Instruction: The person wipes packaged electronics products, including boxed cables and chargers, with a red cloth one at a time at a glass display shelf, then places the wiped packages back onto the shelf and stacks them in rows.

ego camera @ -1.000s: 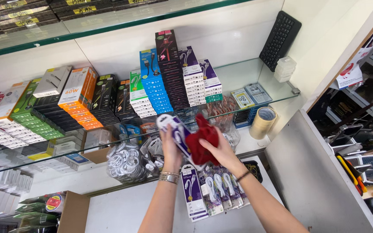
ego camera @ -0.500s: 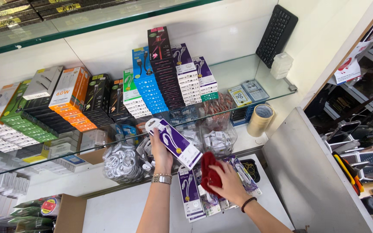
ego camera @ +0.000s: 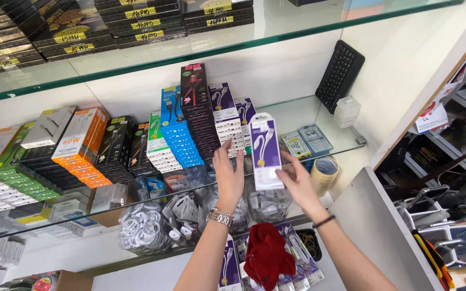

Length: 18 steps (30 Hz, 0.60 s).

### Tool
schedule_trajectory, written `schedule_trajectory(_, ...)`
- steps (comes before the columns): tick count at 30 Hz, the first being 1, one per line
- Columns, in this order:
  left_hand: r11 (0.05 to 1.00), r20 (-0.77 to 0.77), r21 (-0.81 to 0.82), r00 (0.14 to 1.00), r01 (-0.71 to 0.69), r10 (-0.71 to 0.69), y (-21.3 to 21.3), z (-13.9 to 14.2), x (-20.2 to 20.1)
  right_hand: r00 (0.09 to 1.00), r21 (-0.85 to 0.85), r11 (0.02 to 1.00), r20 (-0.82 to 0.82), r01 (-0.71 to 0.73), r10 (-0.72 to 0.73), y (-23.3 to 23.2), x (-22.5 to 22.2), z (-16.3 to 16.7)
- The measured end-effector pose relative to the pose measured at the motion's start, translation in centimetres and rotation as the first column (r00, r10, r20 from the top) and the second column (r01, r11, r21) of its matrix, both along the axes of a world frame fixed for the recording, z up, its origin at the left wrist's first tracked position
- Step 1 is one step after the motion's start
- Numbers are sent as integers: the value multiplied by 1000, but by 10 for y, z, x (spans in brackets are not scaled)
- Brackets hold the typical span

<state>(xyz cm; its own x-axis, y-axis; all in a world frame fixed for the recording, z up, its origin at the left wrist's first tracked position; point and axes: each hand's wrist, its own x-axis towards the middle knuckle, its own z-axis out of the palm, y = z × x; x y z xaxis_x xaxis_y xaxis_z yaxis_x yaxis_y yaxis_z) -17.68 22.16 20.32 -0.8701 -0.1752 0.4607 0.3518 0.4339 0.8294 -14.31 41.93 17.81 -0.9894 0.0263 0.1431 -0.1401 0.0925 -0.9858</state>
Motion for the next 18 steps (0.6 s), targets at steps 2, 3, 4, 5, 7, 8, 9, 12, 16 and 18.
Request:
schedule_trajectory(2,951,-187,-282,979,-129,77,-4,10,1,982,3,991,-140,131,-130,-1,-40,13)
schedule_trajectory(3,912,-264,-381,963,-155,54,-5,14,0,975,92,978,-141,185,-172,-2,-60,18)
schedule_trajectory(4,862,-334,-472,942,-187,22,-6,16,-3,966,181,954,-146,238,-214,-4,-83,22)
schedule_trajectory(5,836,-314,-520,950,-172,0,-6,17,-7,975,206,959,-146,195,-168,-7,-104,26)
schedule_trajectory(7,778,-267,-613,963,-137,-41,-6,16,-16,987,253,961,-138,110,-77,-13,-132,26)
schedule_trajectory(8,758,-254,-638,966,-139,-36,-6,14,-20,970,379,912,-232,154,-67,-15,-137,21)
schedule_trajectory(9,736,-240,-663,970,-140,-32,-6,12,-24,946,492,846,-320,206,-45,-20,-139,16)
schedule_trajectory(12,714,-239,-684,971,-151,-23,-8,7,-28,940,724,641,-342,255,12,-33,-131,5)
schedule_trajectory(16,747,-201,-657,979,-104,-41,-10,9,-29,964,838,492,-264,236,-14,-48,-125,19)
schedule_trajectory(18,751,-223,-651,974,-113,-47,-14,9,-27,958,858,449,-287,250,16,-50,-122,31)
